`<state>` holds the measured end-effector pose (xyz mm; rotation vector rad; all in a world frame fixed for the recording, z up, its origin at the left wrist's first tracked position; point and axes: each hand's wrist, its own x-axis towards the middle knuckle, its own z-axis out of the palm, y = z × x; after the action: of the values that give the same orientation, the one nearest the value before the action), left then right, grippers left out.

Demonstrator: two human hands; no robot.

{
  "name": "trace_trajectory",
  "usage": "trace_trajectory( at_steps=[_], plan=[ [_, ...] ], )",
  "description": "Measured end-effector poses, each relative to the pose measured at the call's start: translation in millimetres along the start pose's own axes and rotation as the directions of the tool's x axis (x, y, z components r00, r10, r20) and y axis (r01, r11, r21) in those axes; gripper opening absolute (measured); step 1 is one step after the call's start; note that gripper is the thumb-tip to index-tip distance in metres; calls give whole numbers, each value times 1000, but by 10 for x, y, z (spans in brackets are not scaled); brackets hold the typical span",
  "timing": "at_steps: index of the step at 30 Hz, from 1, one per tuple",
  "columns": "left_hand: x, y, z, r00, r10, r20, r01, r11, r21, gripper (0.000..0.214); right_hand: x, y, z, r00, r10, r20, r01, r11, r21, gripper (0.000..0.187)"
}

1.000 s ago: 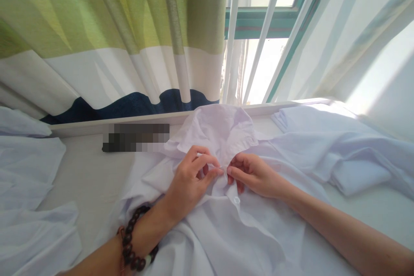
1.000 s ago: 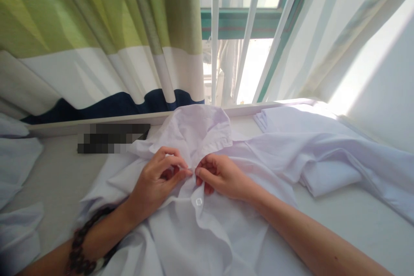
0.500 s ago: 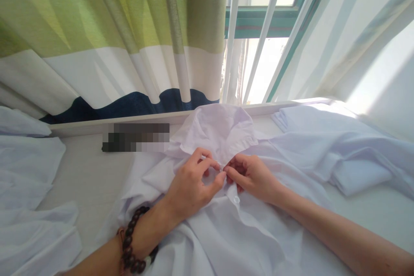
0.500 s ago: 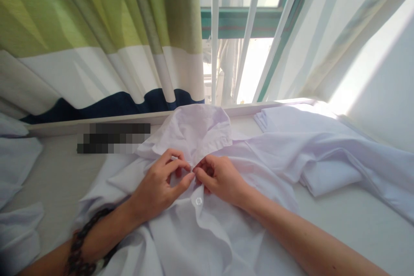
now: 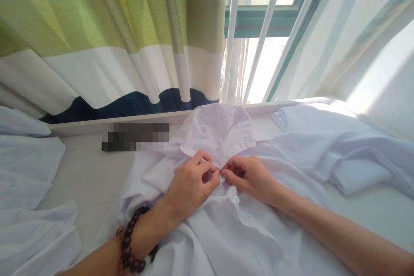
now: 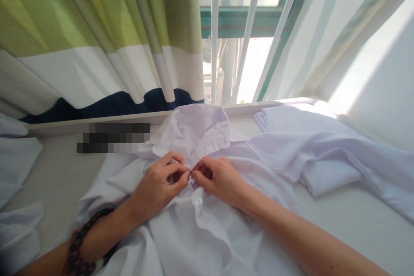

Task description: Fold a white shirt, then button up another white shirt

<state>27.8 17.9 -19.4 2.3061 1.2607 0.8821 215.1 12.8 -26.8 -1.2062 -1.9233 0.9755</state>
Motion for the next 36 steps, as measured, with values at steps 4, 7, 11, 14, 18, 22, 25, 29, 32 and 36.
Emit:
trace_trajectory(
  at_steps=[4,7,11,14,18,22,25,29,32,36],
  plan=[
    [2,-1,-3,1000,7,-12,-7,1000,-13,13,4,-5,-5,1000,10,2,-10,1000,3,13],
    [19,4,-12,1000,9,-24,-11,997,-79,13,15,-5,-17,999,45,23,-46,998,43,13],
    [48,2,-22,1000,10,-6,-11,980,-200,14,20,-14,-38,994,55,91,-62,995,81,16],
    [52,-5,-24,1000,10,10,-7,972,-234,13,14,-30,-50,995,-14,102,15,1000,-17,17],
    [42,-12,-28,1000,26,14,-22,971,-240,12,1,-51,-61,991,-87,103,98,990,-102,18],
    [37,5,-39,999,43,27,-36,974,-222,10,-12,-45,-66,986,-131,107,145,982,-126,18],
    [29,27,-38,999,44,25,-40,988,-152,8,-19,-23,-65,981,-166,101,179,976,-127,16],
    [9,43,-20,1000,24,13,-23,998,-64,9,-23,-5,-64,975,-187,118,204,968,-146,17],
    [0,47,-10,999,30,21,-29,998,-62,11,-22,-2,-64,974,-189,124,208,964,-168,17],
    [-1,55,-7,999,48,0,-48,997,-64,13,-15,-5,-72,977,-178,114,194,969,-154,17]
  ],
)
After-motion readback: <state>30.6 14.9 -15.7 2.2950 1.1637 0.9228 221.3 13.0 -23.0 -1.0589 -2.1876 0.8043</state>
